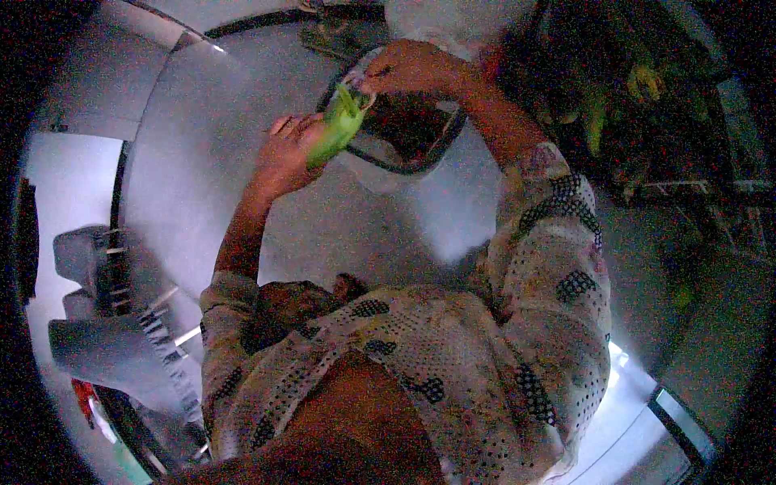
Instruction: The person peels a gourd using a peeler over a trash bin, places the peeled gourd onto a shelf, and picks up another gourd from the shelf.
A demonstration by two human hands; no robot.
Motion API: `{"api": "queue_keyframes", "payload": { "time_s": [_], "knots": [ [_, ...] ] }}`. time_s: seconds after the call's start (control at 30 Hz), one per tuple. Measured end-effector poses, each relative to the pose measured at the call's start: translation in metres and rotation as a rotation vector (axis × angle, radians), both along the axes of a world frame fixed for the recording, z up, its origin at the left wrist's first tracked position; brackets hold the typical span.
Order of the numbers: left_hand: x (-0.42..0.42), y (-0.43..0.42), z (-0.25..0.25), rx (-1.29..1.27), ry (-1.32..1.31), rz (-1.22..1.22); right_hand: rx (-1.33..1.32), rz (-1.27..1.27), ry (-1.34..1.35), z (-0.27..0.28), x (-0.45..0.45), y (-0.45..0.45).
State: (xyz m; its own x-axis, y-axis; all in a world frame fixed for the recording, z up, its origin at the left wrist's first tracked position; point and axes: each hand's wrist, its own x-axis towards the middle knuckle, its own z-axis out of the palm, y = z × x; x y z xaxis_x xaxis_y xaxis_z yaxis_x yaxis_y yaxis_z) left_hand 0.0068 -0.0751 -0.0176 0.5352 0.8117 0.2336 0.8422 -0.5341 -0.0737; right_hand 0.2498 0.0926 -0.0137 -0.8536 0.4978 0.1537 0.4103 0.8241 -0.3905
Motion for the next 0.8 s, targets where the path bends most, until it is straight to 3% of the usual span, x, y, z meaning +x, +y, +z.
{"api": "queue_keyframes", "payload": {
  "time_s": [0.1,0.13,0.3,0.37,0.47,0.53,0.6,0.67,0.77,0.8],
  "knots": [
    [0.000,-0.008,0.012,0.049,-0.032,-0.006,0.152,-0.186,-0.219,-0.014,0.022,0.010],
    [0.000,-0.009,0.015,0.068,-0.049,0.001,0.208,-0.105,-0.153,-0.017,0.031,0.007],
    [-0.006,-0.002,0.006,0.040,-0.041,0.033,-0.084,0.018,0.051,0.031,0.020,-0.004],
    [-0.003,0.002,0.006,-0.004,-0.031,0.045,0.059,0.005,0.151,0.014,0.013,0.010],
    [0.001,0.001,0.003,-0.103,-0.074,0.108,-0.258,0.003,0.175,-0.006,0.015,0.032],
    [0.001,-0.001,0.002,-0.119,-0.177,0.117,0.083,-0.237,-0.141,0.026,0.028,-0.005],
    [0.005,-0.002,0.006,-0.185,-0.129,0.143,0.156,-0.316,-0.156,0.027,0.036,-0.010],
    [0.003,0.001,0.002,-0.165,-0.134,0.184,-0.060,-0.240,0.130,-0.008,0.036,0.019],
    [-0.009,-0.002,-0.020,-0.066,-0.191,0.209,-0.844,0.136,0.277,0.049,0.035,-0.043],
    [-0.007,0.000,-0.023,-0.002,-0.194,0.172,-0.790,0.289,0.219,0.035,0.033,-0.060]
  ]
}}
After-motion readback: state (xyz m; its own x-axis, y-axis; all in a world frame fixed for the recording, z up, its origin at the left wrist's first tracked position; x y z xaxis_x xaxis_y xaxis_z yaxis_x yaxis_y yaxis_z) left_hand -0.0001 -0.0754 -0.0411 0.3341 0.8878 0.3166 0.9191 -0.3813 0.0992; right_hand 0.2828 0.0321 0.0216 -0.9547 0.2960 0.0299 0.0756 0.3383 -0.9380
